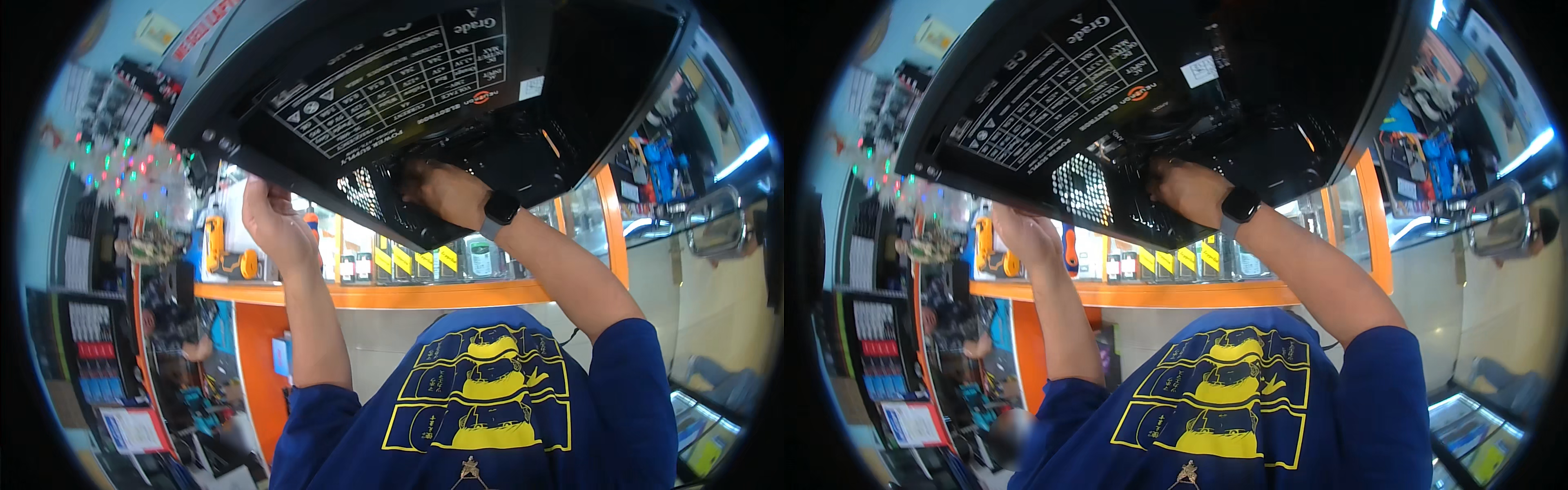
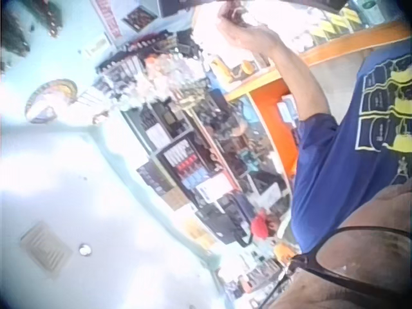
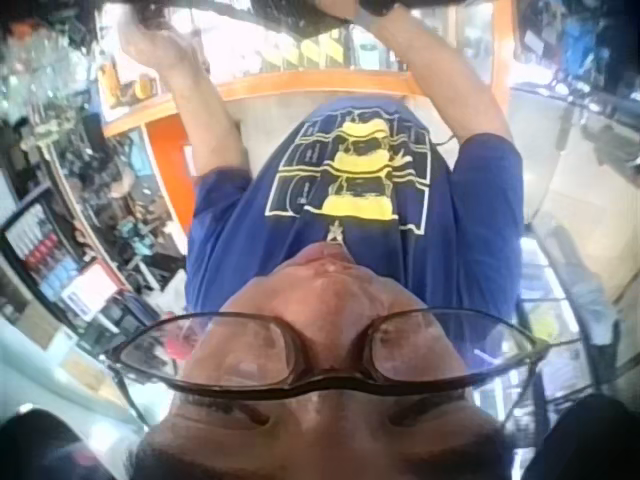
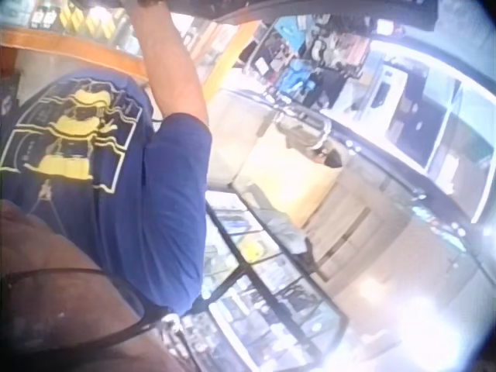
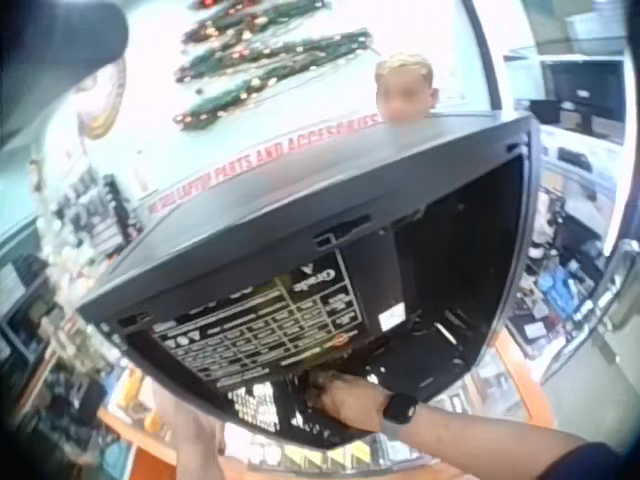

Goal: The person organizes and installs internal components into a computer case by hand, including managing internal cables and positioning parts within the chassis.

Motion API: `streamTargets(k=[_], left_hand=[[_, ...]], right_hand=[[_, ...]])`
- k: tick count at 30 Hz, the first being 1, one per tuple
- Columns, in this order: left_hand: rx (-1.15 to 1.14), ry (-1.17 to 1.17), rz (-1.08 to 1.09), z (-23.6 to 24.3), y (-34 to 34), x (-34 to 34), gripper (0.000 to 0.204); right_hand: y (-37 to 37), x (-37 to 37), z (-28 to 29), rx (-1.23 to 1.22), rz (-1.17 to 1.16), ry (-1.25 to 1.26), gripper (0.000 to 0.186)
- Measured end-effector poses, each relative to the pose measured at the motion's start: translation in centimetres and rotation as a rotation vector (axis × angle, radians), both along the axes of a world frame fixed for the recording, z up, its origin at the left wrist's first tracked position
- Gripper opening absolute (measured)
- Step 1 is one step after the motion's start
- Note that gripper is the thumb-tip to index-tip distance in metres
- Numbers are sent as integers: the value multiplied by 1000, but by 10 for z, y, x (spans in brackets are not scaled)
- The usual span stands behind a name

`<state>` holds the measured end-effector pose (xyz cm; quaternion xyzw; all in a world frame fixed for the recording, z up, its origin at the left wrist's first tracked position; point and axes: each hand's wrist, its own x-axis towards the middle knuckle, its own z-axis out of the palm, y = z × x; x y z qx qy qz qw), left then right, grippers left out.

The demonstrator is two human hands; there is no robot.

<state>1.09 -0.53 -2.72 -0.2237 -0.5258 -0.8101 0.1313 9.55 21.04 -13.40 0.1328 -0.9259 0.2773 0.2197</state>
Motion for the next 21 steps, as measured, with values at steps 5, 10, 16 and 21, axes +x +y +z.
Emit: streamTargets(k=[5,10,16,21], left_hand=[[-47,-126,-313,-54,0,-51,27],[9,-272,-734,-76,15,-65,33],[7,-324,-804,-96,29,-68,33],[7,-349,-799,-107,29,-70,32]], right_hand=[[-8,7,13,-152,-75,-63,21],[-22,5,7,-442,-221,-1,16],[-34,2,1,-310,-373,-78,14],[-40,7,0,-202,-365,-50,21]])
